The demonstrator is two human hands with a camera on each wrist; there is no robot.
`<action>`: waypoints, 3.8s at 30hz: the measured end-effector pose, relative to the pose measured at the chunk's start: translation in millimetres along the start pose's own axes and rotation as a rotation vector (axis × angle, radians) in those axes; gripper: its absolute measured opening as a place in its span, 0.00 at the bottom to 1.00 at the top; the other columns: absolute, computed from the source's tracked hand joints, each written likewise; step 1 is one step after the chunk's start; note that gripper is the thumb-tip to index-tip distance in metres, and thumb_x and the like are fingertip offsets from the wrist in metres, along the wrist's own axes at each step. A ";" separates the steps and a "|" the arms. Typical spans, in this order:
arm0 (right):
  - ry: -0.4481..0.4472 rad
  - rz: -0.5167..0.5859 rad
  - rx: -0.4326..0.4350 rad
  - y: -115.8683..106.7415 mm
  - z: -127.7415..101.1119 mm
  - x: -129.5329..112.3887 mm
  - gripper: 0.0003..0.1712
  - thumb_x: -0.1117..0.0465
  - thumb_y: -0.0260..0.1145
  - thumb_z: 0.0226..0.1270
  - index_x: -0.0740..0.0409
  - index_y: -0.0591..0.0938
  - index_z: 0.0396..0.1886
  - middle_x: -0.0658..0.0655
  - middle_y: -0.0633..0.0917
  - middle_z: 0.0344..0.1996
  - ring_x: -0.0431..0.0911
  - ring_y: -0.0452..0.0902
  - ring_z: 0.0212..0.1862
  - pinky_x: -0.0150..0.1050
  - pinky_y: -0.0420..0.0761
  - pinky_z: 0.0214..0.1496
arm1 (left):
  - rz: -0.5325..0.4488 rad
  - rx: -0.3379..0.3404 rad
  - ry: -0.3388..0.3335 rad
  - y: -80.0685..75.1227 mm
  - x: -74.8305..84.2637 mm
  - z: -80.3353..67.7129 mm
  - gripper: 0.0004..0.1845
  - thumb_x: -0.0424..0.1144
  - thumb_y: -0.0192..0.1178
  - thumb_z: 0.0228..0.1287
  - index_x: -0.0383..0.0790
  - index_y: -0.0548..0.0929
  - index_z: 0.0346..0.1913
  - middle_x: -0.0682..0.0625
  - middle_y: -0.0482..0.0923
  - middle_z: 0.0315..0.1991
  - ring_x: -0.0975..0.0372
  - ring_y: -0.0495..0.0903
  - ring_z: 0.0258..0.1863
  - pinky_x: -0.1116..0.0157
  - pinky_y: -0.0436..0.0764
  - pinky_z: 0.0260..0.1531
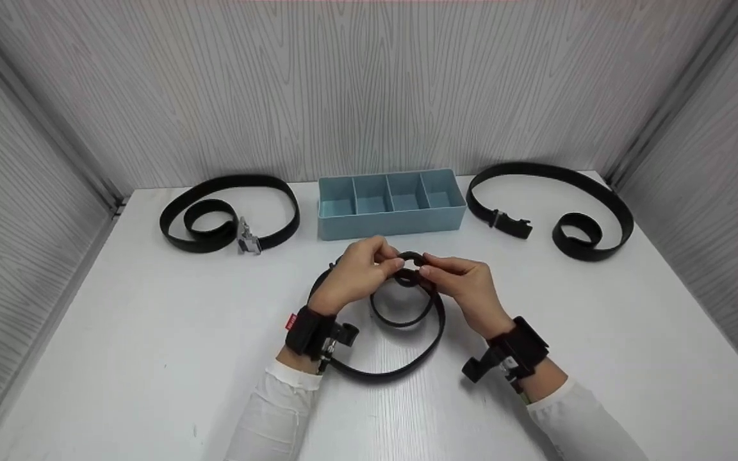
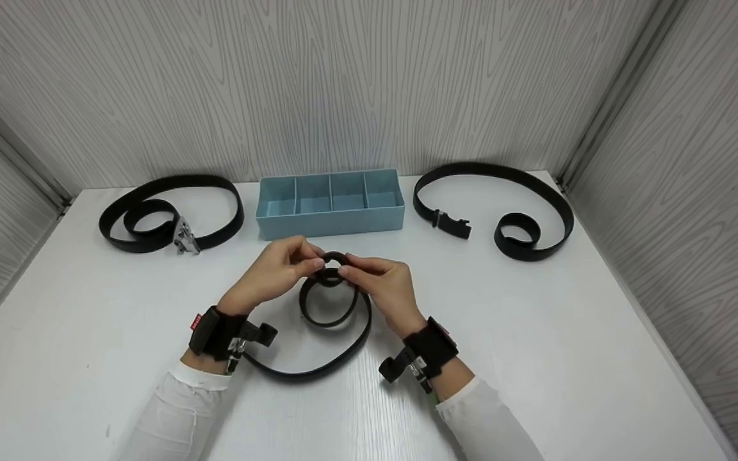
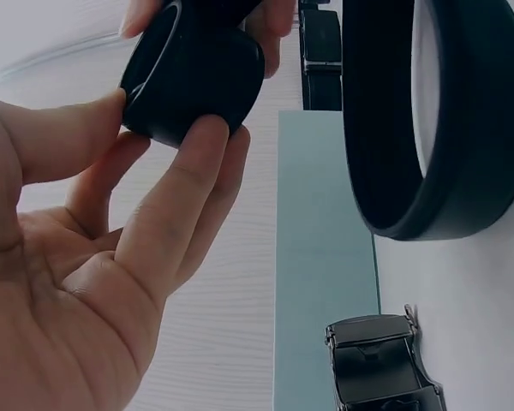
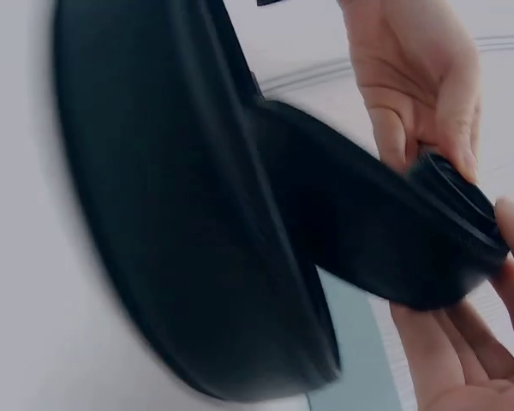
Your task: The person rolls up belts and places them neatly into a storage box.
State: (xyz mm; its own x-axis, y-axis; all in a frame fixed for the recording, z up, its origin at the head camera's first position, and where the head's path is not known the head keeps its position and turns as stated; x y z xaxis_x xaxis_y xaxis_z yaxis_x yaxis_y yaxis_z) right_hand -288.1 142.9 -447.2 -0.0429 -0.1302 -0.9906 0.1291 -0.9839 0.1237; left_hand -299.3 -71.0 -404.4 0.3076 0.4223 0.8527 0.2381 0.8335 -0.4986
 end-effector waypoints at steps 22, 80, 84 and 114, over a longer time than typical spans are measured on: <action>0.070 -0.316 -0.319 -20.1 2.6 -17.9 0.17 0.60 0.78 0.65 0.62 0.90 0.52 0.59 0.92 0.43 0.45 0.89 0.43 0.38 0.87 0.46 | 0.009 -0.273 -0.017 5.9 -1.7 -2.3 0.07 0.38 0.67 0.71 0.39 0.82 0.44 0.51 0.86 0.37 0.63 0.84 0.34 0.66 0.79 0.35; -0.038 -0.074 -0.064 -7.8 2.3 -7.1 0.21 0.63 0.77 0.66 0.65 0.86 0.57 0.61 0.91 0.46 0.46 0.91 0.43 0.42 0.87 0.49 | -0.128 0.000 -0.087 0.5 2.0 1.4 0.08 0.37 0.65 0.73 0.36 0.84 0.48 0.44 0.88 0.46 0.58 0.87 0.47 0.61 0.82 0.49; -0.024 -0.107 -0.126 -13.1 3.7 -13.3 0.20 0.63 0.77 0.66 0.66 0.87 0.56 0.60 0.91 0.46 0.47 0.91 0.43 0.43 0.87 0.49 | -0.153 -0.066 -0.066 -1.4 2.1 -0.4 0.09 0.38 0.65 0.74 0.37 0.83 0.49 0.45 0.86 0.50 0.58 0.87 0.50 0.62 0.83 0.48; -0.035 -0.074 -0.094 -6.9 2.8 -3.1 0.22 0.63 0.74 0.70 0.70 0.84 0.59 0.63 0.90 0.50 0.45 0.90 0.45 0.42 0.87 0.49 | -0.185 -0.046 -0.151 2.9 0.7 -0.8 0.09 0.38 0.66 0.73 0.35 0.83 0.47 0.45 0.85 0.40 0.60 0.86 0.36 0.63 0.84 0.40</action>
State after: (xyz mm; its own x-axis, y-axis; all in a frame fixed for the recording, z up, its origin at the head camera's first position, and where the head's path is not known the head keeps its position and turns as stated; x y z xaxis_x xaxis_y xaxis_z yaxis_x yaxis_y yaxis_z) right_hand -291.7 149.7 -444.8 -0.0901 -0.0639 -0.9939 0.2162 -0.9754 0.0431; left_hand -297.7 -68.6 -405.4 0.1143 0.3155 0.9420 0.3202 0.8859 -0.3355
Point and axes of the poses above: each hand's wrist, its own z-axis towards the middle knuckle, its own y-axis out of the palm, x = y × z, the point moved 2 cm from there along z, towards the middle knuckle
